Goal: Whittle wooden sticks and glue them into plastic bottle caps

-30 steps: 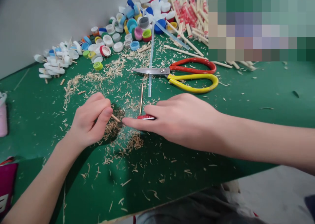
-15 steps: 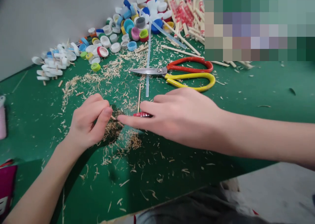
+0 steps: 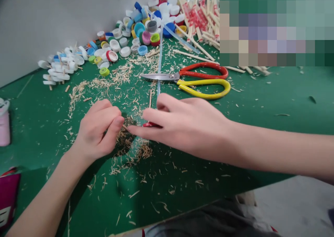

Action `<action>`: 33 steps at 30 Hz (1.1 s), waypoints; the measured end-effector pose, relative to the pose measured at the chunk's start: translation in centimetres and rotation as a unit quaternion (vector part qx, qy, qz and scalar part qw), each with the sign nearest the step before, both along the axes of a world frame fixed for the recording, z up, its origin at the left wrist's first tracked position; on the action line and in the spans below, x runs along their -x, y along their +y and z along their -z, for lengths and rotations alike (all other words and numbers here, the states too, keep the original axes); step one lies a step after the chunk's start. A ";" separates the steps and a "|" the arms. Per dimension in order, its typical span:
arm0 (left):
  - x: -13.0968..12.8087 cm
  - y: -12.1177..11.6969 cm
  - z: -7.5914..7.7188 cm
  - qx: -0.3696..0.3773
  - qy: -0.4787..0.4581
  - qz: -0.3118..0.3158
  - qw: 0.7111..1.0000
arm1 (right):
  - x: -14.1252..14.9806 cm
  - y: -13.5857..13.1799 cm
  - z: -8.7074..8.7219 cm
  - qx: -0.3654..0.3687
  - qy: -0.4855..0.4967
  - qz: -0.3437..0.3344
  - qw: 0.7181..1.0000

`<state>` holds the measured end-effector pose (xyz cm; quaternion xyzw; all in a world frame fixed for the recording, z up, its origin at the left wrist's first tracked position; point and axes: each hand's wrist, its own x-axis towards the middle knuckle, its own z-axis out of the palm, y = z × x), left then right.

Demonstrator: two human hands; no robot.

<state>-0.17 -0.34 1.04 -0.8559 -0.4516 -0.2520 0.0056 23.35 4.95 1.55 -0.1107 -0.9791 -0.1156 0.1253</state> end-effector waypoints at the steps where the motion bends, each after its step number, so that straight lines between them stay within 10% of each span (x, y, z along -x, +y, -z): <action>1: 0.1 0.0 0.0 -0.001 0.001 -0.002 1.000 | 0.0 0.0 0.0 0.004 -0.003 0.006 1.000; 23: 1.1 0.4 0.3 0.018 0.003 -0.041 0.999 | -0.1 0.6 0.3 0.012 0.014 0.001 1.000; 33: 1.3 0.3 0.1 0.010 0.022 -0.036 0.999 | -0.7 0.9 0.4 0.073 0.027 0.125 0.989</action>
